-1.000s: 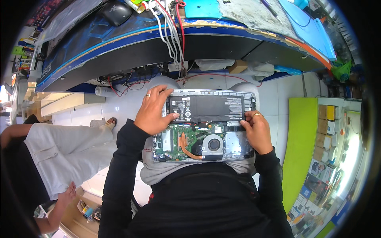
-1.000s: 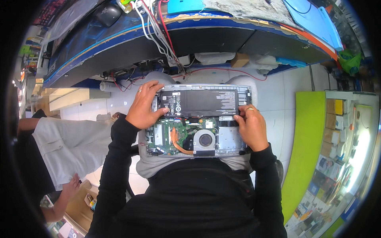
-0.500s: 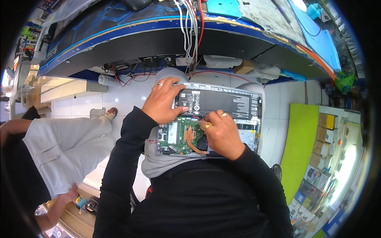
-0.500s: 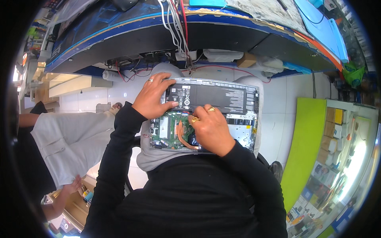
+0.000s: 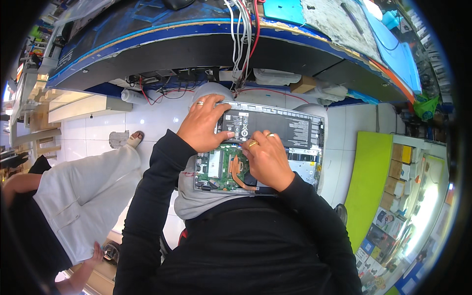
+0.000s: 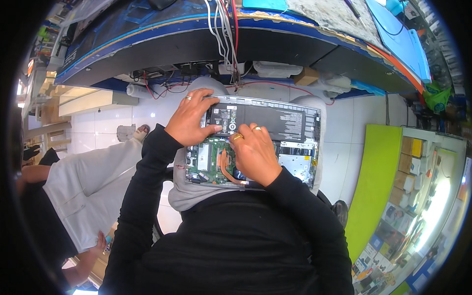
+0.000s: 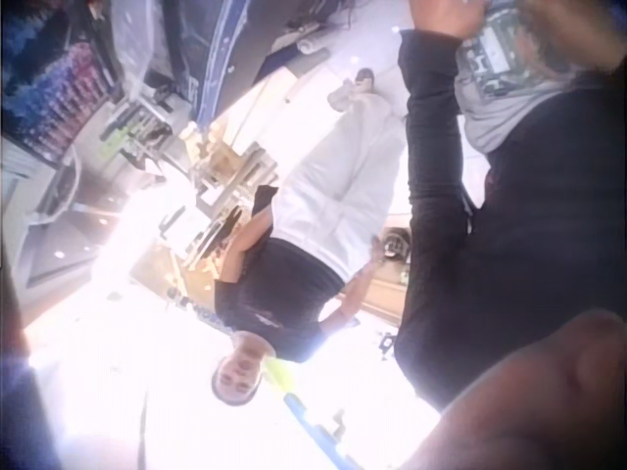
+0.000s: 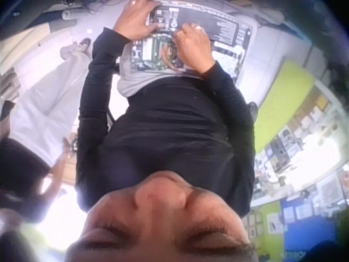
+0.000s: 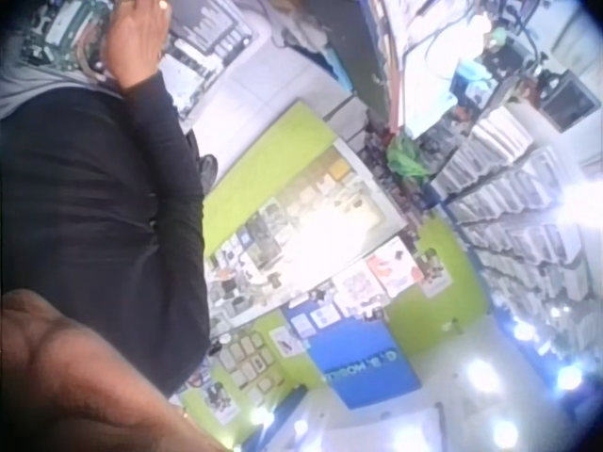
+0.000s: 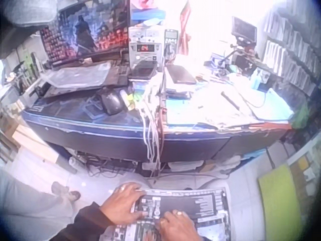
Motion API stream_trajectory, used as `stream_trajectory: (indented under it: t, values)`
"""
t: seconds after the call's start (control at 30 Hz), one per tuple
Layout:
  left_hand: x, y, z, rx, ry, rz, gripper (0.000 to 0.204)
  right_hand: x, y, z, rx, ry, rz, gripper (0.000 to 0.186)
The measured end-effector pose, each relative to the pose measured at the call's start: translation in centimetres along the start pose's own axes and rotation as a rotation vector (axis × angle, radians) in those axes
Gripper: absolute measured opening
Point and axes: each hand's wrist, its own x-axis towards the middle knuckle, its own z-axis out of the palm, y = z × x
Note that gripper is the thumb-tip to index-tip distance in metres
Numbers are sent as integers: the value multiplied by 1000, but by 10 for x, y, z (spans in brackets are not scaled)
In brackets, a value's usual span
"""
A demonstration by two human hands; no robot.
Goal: The person assembles a laptop by connecting cables to the motherboard and inserting a battery, then secures the battery and component covers with a screwdriver.
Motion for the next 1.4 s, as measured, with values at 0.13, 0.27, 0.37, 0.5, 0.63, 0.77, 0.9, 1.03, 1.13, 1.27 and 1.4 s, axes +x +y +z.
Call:
stream_trajectory:
  t: [0.13,0.27,0.37,0.5,0.63,0.77,0.9,1.03,1.13,1.27,1.4]
  values:
    - [1,1,0,-20,3,-6,70,1,-2,0,5,11,11,12]
    - [1,1,2,-31,-3,-12,69,1,-6,1,-2,10,38,12]
    - [-1,1,1,-24,-11,-25,69,1,-8,2,1,1,44,11]
    - [1,-5,2,-26,20,13,68,4,-3,7,-3,40,18,11]
    - [0,-4,0,-41,8,11,67,2,-4,9,-9,52,-1,12]
    - [3,-6,1,-28,14,23,69,3,-4,4,-78,51,-11,12]
    - [5,-7,2,-40,33,66,70,-5,-4,6,-128,46,-15,19]
    - [0,-2,5,-28,-21,13,71,-8,3,14,-95,12,-5,17]
    - [2,0,1,-20,-31,1,71,-8,2,18,-79,63,-17,18]
    - [4,2,-1,-34,-22,6,70,-4,-1,4,-60,14,-13,20]
    - [12,0,1,-16,-16,54,71,39,-12,-96,-3,-60,-34,69]
